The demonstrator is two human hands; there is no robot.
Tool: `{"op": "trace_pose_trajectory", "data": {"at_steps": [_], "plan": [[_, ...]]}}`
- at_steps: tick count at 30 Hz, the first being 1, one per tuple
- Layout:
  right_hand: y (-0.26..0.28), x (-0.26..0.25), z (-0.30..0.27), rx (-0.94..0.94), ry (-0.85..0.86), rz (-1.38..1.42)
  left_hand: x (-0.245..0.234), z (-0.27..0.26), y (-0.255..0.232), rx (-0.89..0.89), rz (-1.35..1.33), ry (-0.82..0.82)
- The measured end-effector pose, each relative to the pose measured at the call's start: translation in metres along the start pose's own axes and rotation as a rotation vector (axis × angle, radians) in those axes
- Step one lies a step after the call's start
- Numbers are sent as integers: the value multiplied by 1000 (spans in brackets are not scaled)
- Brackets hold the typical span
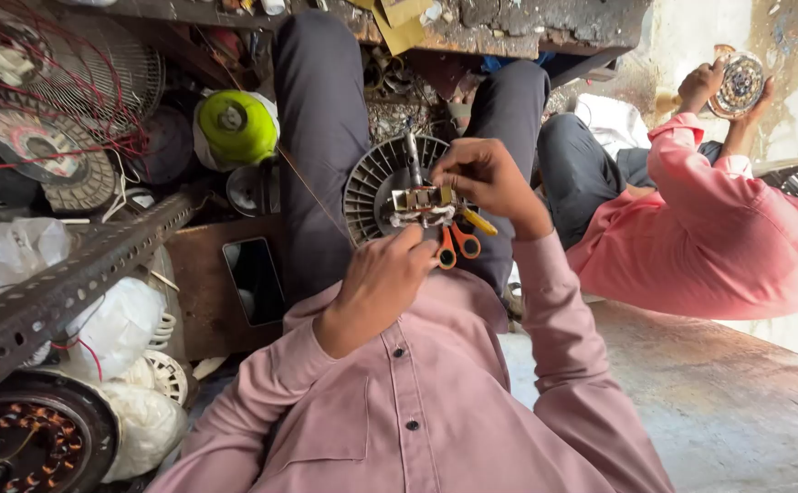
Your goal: The recorder is rewiring or repairing an electric fan motor by manipulating copper wire and internal components.
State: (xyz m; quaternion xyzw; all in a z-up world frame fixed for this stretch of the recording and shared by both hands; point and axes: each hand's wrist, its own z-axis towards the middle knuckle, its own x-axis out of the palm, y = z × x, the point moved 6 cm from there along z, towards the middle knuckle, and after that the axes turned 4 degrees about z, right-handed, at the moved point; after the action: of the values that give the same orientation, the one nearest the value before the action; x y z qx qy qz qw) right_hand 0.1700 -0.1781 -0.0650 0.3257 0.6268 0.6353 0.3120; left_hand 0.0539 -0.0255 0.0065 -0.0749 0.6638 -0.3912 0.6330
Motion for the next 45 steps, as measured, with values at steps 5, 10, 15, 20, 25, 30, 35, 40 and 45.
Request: {"op": "trace_pose_trajectory", "data": {"at_steps": [5, 10, 15, 20, 25, 30, 35, 40, 45], "plan": [[28, 41, -68, -410, -583, -914, -14, -14, 12, -4, -1, -12], [63, 91, -74, -412, -360, -944, -55, 4, 23, 22, -29, -108], [75, 92, -70, -271, -416, -938, -76, 52, 46, 42, 119, -189], [91, 86, -59, -217, -298, -973, -64, 81, 77, -26, 98, -14], [76, 69, -52, -217, -154, -1009, -49, 100, 88, -46, 103, 11], [8, -18, -4, 143, -361, -254, -24, 133, 100, -18, 180, -116], [-16, 11, 31, 297, -36, 161, -36, 135, 77, 56, 298, -284], [-21, -13, 14, 90, -46, 183, -63, 82, 15, 65, 176, -242], [23, -3, 7, -186, 83, -329, -44, 32, -15, 73, -14, 34]]}}
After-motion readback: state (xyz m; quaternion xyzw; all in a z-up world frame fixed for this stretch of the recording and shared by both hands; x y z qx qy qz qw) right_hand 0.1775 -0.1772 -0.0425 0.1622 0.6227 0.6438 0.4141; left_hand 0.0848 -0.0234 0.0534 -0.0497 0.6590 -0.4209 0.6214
